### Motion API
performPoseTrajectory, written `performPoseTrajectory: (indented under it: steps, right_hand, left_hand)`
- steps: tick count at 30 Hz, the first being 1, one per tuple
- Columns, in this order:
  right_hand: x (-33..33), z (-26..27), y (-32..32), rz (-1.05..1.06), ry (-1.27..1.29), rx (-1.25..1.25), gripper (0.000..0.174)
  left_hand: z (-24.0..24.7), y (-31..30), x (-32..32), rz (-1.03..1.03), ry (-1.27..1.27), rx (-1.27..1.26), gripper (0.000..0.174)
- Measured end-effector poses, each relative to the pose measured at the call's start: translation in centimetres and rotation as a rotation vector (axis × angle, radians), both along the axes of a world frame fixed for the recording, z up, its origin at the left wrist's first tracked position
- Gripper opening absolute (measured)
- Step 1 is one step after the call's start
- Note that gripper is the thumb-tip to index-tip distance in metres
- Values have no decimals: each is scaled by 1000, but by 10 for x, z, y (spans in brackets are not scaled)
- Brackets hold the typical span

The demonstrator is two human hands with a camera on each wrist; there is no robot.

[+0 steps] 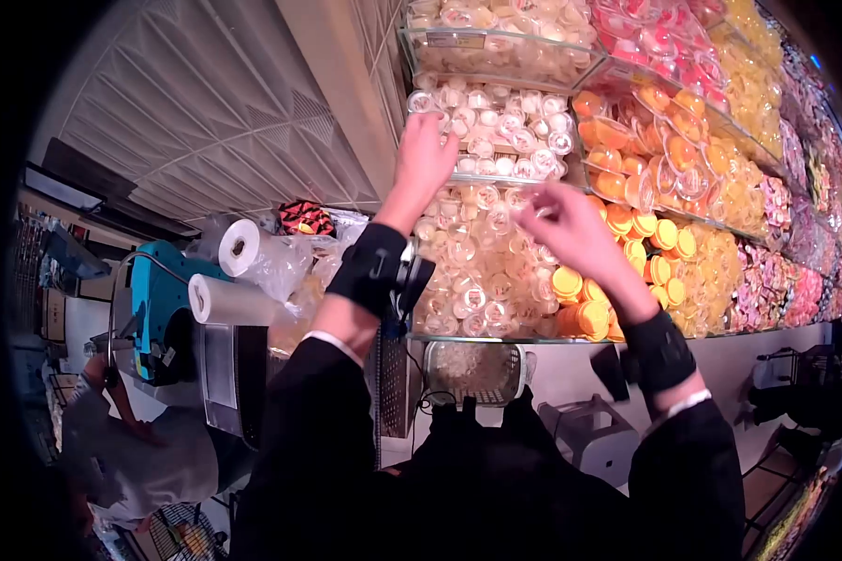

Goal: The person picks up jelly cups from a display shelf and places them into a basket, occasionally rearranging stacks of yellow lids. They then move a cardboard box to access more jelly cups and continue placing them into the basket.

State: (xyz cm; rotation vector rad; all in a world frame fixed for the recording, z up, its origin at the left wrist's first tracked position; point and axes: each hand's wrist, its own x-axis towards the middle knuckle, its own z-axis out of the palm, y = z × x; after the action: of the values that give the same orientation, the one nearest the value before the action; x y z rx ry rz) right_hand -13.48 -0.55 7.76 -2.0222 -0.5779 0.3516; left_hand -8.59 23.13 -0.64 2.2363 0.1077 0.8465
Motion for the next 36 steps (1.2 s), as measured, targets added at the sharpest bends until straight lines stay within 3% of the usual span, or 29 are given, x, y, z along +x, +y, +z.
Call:
performPoseTrajectory:
  steps: [2, 6, 7, 8, 11, 14, 15, 18, 19, 22, 24, 26, 30, 32, 34, 36]
  right_hand:
    - [65, -18, 28, -175, -450, -424, 47]
    - [124, -38, 51, -276, -327, -727, 57]
    - [134, -45, 52, -275, -201, -828, 78]
    - [140, -58, 50, -278, -205, -834, 78]
    - [148, -89, 56, -347, -215, -886, 107]
    - [147, -96, 56, -310, -238, -804, 104]
    - [142, -101, 51, -320, -347, -717, 87]
    - [140, -100, 50, -203, -389, -584, 77]
    - [142, -102, 49, -153, -381, -469, 66]
    - [148, -105, 50, -26, -364, -464, 65]
    - [147, -104, 52, -60, -313, -398, 61]
    - [156, -109, 50, 70, -251, -254, 59]
    - [159, -115, 49, 51, -113, -132, 54]
    - [156, -109, 50, 104, -198, -315, 50]
    - [148, -108, 56, 111, -261, -374, 49]
    - [130, -91, 73, -164, -246, -671, 54]
  left_hand:
    - [-13, -1, 23, 69, 196, 397, 39]
    - [6, -6, 26, -5, 314, 564, 58]
    - [0, -4, 26, 6, 293, 509, 64]
    - [-3, -2, 26, 17, 270, 454, 70]
    - [0, -2, 29, 7, 308, 407, 70]
    - [1, -5, 27, 31, 312, 421, 63]
    - [1, -5, 27, 3, 315, 429, 60]
    - [-2, -3, 30, -59, 292, 418, 56]
    - [-4, -2, 31, -88, 270, 400, 55]
    - [-8, 1, 36, -160, 203, 362, 55]
    - [-6, 2, 37, -194, 241, 358, 54]
    - [-7, 2, 37, -191, 211, 349, 53]
    - [-4, -1, 33, -158, 181, 324, 53]
    - [-2, -4, 29, 46, 71, 329, 54]
    - [-3, -7, 30, 66, 99, 349, 54]
    - [-1, -10, 31, 93, 120, 361, 55]
